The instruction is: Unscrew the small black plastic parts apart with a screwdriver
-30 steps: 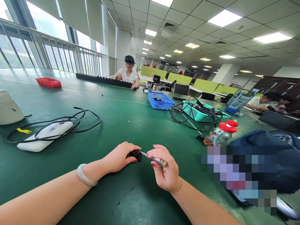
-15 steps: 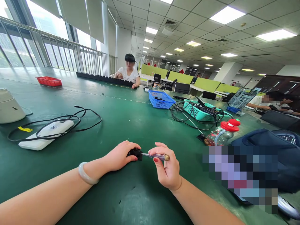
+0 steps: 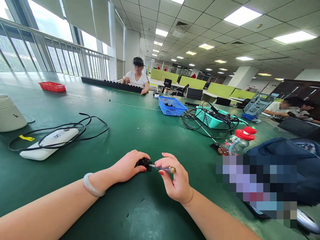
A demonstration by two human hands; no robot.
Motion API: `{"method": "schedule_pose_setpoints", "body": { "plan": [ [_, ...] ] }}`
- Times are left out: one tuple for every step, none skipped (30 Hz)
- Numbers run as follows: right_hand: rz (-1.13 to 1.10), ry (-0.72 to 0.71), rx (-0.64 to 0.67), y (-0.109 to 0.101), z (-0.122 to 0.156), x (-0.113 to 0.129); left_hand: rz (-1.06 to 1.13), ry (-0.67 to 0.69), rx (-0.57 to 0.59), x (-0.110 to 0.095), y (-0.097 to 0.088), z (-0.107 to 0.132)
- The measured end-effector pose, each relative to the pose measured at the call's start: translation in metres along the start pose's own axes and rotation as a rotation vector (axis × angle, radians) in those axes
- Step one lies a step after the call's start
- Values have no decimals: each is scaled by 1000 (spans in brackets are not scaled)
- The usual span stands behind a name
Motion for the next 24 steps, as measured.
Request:
{"method": "schedule_pose_setpoints", "body": {
  "plan": [
    [9, -22, 23, 1, -2, 3, -1, 0, -1, 0, 0, 0],
    [22, -51, 57, 3, -3, 7, -2, 2, -3, 0, 0, 0],
    [38, -89, 99, 6, -4, 12, -4, 5, -6, 0, 0, 0],
    [57, -134, 147, 10, -5, 18, -7, 8, -10, 0, 0, 0],
    [78, -184, 193, 14, -4, 23, -10, 11, -14, 0, 0, 1],
    [99, -233, 232, 17, -3, 29, -12, 12, -18, -1, 0, 0],
    [121, -277, 271, 21, -1, 34, -14, 10, -22, -1, 0, 0],
    [144, -313, 306, 25, 1, 37, -15, 8, -26, 0, -1, 0],
    [166, -341, 338, 29, 3, 39, -16, 6, -29, 0, -1, 0],
    [185, -361, 367, 32, 5, 40, -17, 4, -31, 0, -1, 0],
    [198, -376, 388, 34, 7, 41, -17, 3, -32, 0, -1, 0],
    [205, -386, 398, 35, 8, 40, -18, 1, -34, 1, -1, -1],
    [206, -390, 395, 34, 9, 40, -19, -1, -34, 1, -1, -1],
    [199, -389, 381, 33, 8, 39, -19, -4, -35, 2, -2, -1],
    [186, -383, 359, 31, 7, 37, -18, -7, -36, 3, -2, -1],
    [169, -371, 333, 28, 6, 36, -17, -11, -36, 3, -2, -1],
    [152, -351, 303, 25, 4, 33, -14, -15, -36, 3, -2, -1],
    [135, -323, 273, 22, 2, 31, -12, -19, -36, 3, -2, -1],
    [119, -291, 243, 19, 0, 28, -8, -23, -35, 3, -2, -1],
    [106, -259, 211, 16, -2, 25, -4, -28, -32, 2, -3, -1],
    [99, -228, 182, 14, -3, 22, -2, -31, -30, 2, -3, -1],
    [96, -206, 158, 11, -4, 19, -1, -34, -28, 1, -3, -1],
    [98, -197, 144, 10, -4, 18, -2, -36, -27, 1, -3, -1],
    [105, -199, 143, 10, -4, 19, -3, -35, -28, 1, -3, -1]
  ]
}}
Point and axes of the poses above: each hand's wrist, its own z-axis away from the middle knuckle, its own y-axis out of the palm, x = y × z, the point moved 8 cm from there along -z, towards the middle knuckle
